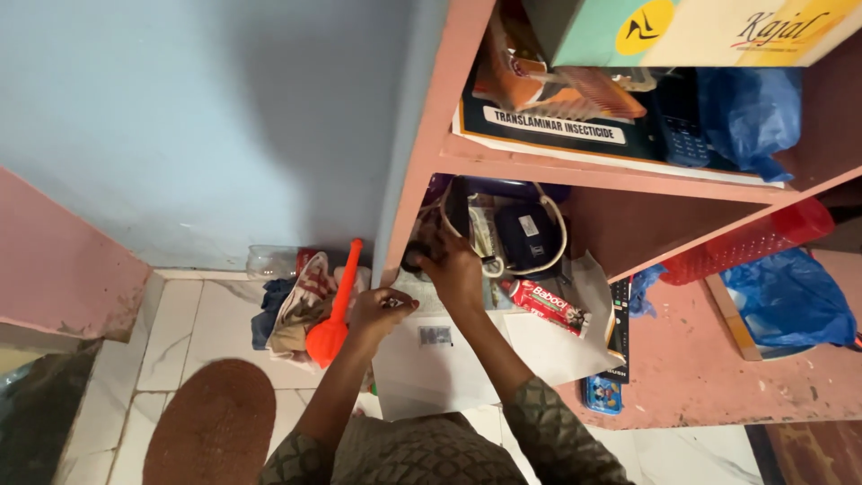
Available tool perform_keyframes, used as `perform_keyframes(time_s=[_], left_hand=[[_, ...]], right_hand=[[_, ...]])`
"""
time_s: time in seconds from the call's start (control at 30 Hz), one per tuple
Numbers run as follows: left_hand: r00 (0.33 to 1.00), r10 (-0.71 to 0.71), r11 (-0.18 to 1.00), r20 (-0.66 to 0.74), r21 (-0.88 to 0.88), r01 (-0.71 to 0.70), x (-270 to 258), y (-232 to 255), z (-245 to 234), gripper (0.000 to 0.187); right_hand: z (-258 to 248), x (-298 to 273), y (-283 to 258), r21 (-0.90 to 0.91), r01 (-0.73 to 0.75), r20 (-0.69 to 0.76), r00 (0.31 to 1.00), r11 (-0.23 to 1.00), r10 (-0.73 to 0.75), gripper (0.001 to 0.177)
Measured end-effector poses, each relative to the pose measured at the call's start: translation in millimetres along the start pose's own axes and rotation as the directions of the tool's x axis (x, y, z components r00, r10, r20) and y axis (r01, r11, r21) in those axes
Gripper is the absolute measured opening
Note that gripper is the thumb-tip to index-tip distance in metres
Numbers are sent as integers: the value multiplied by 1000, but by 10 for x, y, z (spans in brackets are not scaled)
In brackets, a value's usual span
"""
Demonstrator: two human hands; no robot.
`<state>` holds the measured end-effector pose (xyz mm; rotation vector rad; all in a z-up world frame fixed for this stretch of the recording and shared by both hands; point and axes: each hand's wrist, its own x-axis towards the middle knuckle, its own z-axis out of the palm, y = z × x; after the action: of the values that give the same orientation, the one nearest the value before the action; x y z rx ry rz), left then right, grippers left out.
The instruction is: Organize and sort various household items, books, and documents on a shelf.
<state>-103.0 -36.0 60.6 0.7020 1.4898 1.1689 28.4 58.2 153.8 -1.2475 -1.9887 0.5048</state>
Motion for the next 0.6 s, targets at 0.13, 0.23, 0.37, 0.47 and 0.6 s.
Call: perform_keyframes(time_s=[0.13, 0.23, 0.37, 0.47, 0.6], left_hand=[[1000, -7, 1000, 27, -16, 8, 31, -120, -36, 15], [998, -28, 998, 50, -46, 31, 26, -174, -29, 12], [997, -43, 998, 58, -51, 46, 52, -288, 27, 12], [997, -24, 996, 76, -81, 30, 65, -334, 79, 11], [994, -34, 997, 100, -61, 41, 121, -285, 283, 11]], right_hand=[[111, 25, 17, 97, 76, 21, 997, 992, -79, 56], [154, -108, 201, -20, 203, -63, 977, 979, -204, 51], [-133, -344, 69, 215, -72, 61, 996, 974, 60, 39], [-340, -542, 210, 163, -132, 29, 991, 978, 129, 35], [-651, -785, 868, 134, -279, -57, 956, 951, 289, 33]])
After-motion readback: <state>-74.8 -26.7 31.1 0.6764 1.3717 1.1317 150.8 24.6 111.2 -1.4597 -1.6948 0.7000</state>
